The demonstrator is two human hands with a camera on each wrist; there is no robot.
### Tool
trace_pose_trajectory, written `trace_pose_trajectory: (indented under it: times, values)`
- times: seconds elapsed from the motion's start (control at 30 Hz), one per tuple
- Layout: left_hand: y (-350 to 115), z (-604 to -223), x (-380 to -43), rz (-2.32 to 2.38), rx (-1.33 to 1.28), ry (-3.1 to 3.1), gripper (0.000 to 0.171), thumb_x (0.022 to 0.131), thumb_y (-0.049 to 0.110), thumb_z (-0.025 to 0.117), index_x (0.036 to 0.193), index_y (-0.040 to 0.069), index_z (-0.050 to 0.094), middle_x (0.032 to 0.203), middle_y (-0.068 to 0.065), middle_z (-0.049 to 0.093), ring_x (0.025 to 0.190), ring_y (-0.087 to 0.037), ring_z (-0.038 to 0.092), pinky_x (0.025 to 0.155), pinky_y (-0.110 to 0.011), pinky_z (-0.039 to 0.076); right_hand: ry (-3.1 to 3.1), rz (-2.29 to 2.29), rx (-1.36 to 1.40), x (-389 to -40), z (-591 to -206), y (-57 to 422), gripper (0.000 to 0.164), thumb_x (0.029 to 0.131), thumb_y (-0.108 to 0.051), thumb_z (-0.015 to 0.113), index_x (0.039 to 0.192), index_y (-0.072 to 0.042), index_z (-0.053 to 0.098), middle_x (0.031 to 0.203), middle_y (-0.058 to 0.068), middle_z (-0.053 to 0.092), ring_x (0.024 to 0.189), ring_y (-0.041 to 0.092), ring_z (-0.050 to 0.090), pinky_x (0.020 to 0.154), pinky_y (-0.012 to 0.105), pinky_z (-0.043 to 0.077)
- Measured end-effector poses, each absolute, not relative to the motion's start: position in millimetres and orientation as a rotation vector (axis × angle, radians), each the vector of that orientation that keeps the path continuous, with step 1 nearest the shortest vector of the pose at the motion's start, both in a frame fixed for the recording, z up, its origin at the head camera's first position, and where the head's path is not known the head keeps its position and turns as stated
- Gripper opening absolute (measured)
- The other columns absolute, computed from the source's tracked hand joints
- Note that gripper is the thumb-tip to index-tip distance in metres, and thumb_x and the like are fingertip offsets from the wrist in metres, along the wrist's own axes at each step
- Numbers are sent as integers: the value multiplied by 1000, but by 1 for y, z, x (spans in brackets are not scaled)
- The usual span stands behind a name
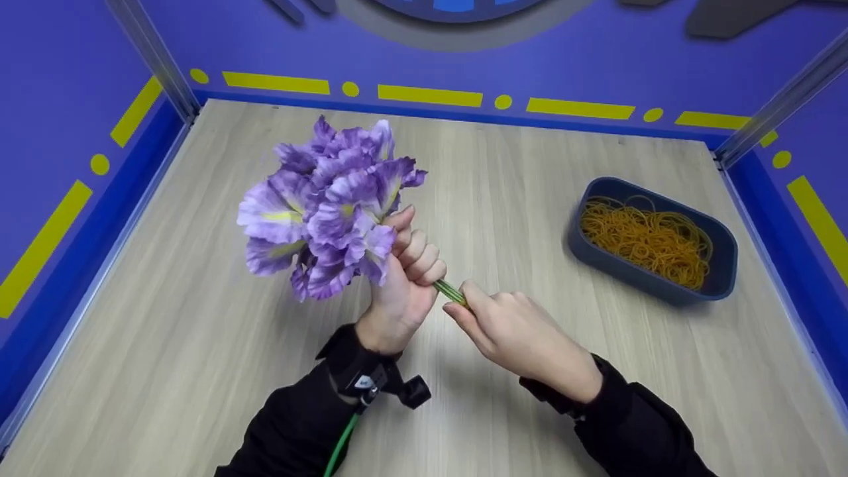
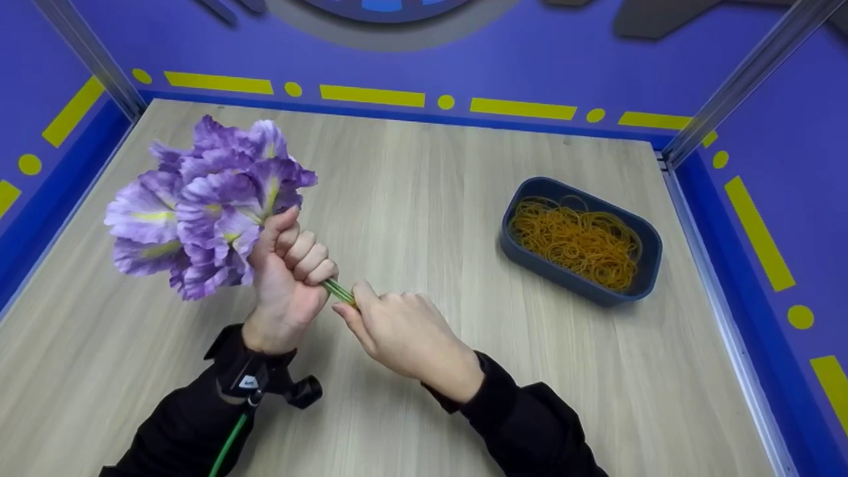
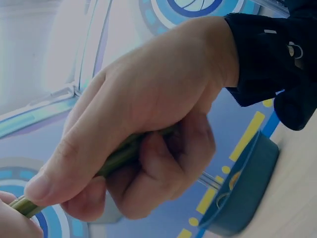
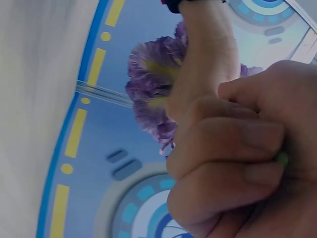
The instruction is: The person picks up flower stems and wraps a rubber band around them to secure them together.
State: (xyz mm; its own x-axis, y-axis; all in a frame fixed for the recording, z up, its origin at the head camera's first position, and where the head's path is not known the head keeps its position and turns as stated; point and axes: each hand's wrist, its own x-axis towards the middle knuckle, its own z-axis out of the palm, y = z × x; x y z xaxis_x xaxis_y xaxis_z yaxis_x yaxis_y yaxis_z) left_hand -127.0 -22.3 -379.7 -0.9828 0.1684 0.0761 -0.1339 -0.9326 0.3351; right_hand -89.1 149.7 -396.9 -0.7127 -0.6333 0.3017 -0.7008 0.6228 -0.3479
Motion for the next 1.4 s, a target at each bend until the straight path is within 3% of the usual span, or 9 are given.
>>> trace_pose_trajectory:
  times: [0.2,0.33,0.5,0.6,0.67,0.8,0.97,1.17,1.4]
  values:
    - [-19,-385,-144,2798,48,729,49,104,16,39,58,22,21,51,12,18,42,-1,15,42,-19,9,-2700,737,1080,-100,-414,150,33,105,-32,56,80,-16,44,67,-11,33,55,5,32,46,23,28]
    - [-12,-384,-157,2624,46,862,43,105,15,41,62,20,44,50,12,24,40,0,20,42,-18,11,-2718,871,1057,-104,-421,153,35,104,-35,58,76,-19,45,67,-10,39,55,4,35,47,23,31]
    - [-2,-394,-176,2404,96,1025,28,104,7,41,84,13,59,57,6,38,47,-4,39,48,-17,32,-2900,1157,980,-115,-432,158,36,108,-37,50,77,-18,47,62,-13,37,50,2,34,47,23,32]
    - [3,-399,-188,2267,181,1217,17,102,5,51,87,10,58,69,-1,53,65,-13,58,68,-26,52,-2945,1287,874,-126,-441,162,39,109,-38,47,77,-16,49,64,-10,39,53,5,36,51,26,35]
    - [6,-400,-195,2174,222,1373,4,102,11,59,101,7,61,85,-6,63,84,-21,66,87,-36,55,-2940,1378,793,-132,-444,166,39,109,-39,46,78,-16,50,66,-8,40,55,7,37,53,28,35]
    - [9,-401,-205,1938,270,1696,35,102,23,63,130,5,54,117,-10,63,114,-26,61,104,-44,47,-2891,1521,675,-144,-448,176,36,110,-37,45,82,-14,51,70,-5,42,59,11,39,57,29,36]
    - [16,-411,-217,1719,303,1991,35,107,23,53,135,2,53,112,-7,64,101,-19,65,84,-31,50,-2945,1505,534,-161,-454,191,39,110,-41,42,83,-13,50,69,-3,40,59,14,36,58,30,33]
    - [32,-430,-231,1552,352,2201,18,105,11,53,102,-4,62,87,-12,67,60,-11,61,59,-23,47,-3156,1161,495,-175,-464,203,44,110,-44,37,83,-13,54,67,-3,42,57,16,40,56,34,36]
    - [46,-451,-239,1416,252,2332,16,101,9,59,85,8,56,73,-7,62,65,-23,65,52,-20,42,-3301,929,500,-182,-476,209,47,110,-44,34,85,-13,58,67,1,43,63,23,50,62,39,42]
